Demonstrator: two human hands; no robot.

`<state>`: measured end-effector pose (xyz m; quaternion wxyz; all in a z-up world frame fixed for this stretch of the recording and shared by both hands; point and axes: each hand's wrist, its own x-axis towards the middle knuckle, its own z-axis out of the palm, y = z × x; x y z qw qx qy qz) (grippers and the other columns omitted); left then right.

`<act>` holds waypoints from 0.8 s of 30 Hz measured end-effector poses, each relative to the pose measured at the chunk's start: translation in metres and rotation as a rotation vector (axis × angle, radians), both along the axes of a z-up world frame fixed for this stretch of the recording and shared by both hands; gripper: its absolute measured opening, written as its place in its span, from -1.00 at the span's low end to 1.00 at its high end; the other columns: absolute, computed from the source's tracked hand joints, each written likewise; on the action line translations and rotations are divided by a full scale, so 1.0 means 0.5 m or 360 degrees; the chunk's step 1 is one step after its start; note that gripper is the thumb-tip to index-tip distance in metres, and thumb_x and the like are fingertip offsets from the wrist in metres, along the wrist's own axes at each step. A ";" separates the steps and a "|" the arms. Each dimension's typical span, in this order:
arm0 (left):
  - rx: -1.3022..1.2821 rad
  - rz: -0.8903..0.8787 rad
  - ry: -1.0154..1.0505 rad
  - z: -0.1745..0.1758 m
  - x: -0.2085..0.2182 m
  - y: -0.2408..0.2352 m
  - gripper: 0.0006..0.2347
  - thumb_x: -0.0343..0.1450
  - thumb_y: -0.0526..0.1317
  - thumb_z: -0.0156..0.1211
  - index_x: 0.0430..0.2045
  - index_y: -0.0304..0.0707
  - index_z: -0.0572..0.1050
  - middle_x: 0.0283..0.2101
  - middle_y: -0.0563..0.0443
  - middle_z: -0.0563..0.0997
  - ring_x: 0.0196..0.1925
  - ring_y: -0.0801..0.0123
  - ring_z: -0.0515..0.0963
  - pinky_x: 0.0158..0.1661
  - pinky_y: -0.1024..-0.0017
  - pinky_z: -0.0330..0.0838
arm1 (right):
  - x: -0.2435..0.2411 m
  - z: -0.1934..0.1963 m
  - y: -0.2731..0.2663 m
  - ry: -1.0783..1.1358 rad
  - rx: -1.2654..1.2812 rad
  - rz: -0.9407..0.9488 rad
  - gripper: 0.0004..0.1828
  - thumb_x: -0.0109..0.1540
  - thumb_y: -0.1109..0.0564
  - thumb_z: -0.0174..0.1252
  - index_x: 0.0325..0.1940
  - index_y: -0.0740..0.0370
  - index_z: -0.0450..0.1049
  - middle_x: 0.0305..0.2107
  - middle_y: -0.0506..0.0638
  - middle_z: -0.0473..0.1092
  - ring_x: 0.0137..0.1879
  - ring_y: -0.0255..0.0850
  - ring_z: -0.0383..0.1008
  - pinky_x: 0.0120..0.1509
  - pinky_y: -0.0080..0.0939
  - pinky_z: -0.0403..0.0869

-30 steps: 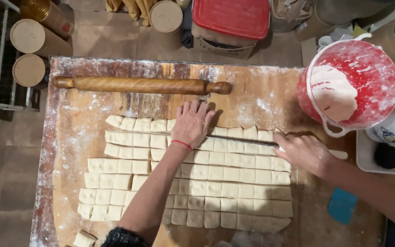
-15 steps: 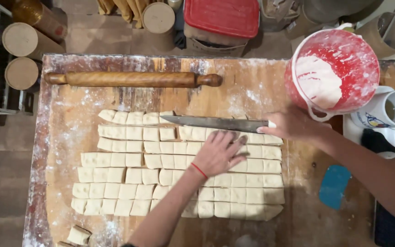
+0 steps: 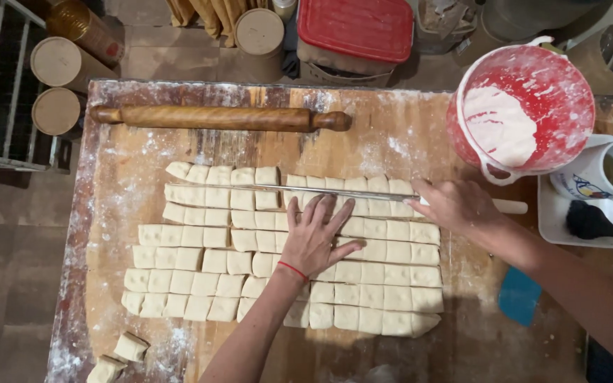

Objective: Cutting dough into squares and marking them with a fork.

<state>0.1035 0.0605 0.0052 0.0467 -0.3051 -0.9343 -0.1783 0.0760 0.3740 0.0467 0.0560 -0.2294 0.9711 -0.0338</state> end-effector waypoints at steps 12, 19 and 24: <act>-0.0003 -0.0008 0.0024 -0.002 0.004 -0.004 -0.28 0.39 0.42 -0.06 0.38 0.04 0.26 0.26 -0.15 0.37 0.33 0.07 0.28 0.28 -0.33 0.02 | 0.012 0.012 -0.002 0.0030 -0.0021 -0.0179 -0.60 0.25 -0.14 0.23 0.02 0.17 0.53 -0.84 0.00 0.37 -0.71 -0.13 0.47 -0.62 -0.06 0.44; 0.0086 -0.0047 0.0033 0.031 -0.005 0.004 -0.32 0.38 0.38 0.00 0.31 -0.01 0.31 0.22 -0.16 0.37 0.31 0.06 0.31 0.30 -0.28 -0.02 | 0.018 0.017 0.005 0.0022 -0.0090 -0.0169 -0.55 0.22 -0.12 0.25 0.04 0.22 0.53 -0.77 0.05 0.42 -0.67 -0.12 0.49 -0.58 -0.09 0.46; 0.0245 -0.0142 -0.0080 0.078 -0.038 0.022 -0.49 0.50 0.23 0.01 0.19 -0.09 0.39 0.16 -0.14 0.40 0.29 0.10 0.37 0.34 -0.08 0.06 | 0.031 0.017 0.009 0.0046 -0.0152 -0.0162 -0.58 0.23 -0.10 0.26 0.02 0.22 0.52 -0.70 0.07 0.47 -0.62 -0.11 0.53 -0.59 -0.09 0.47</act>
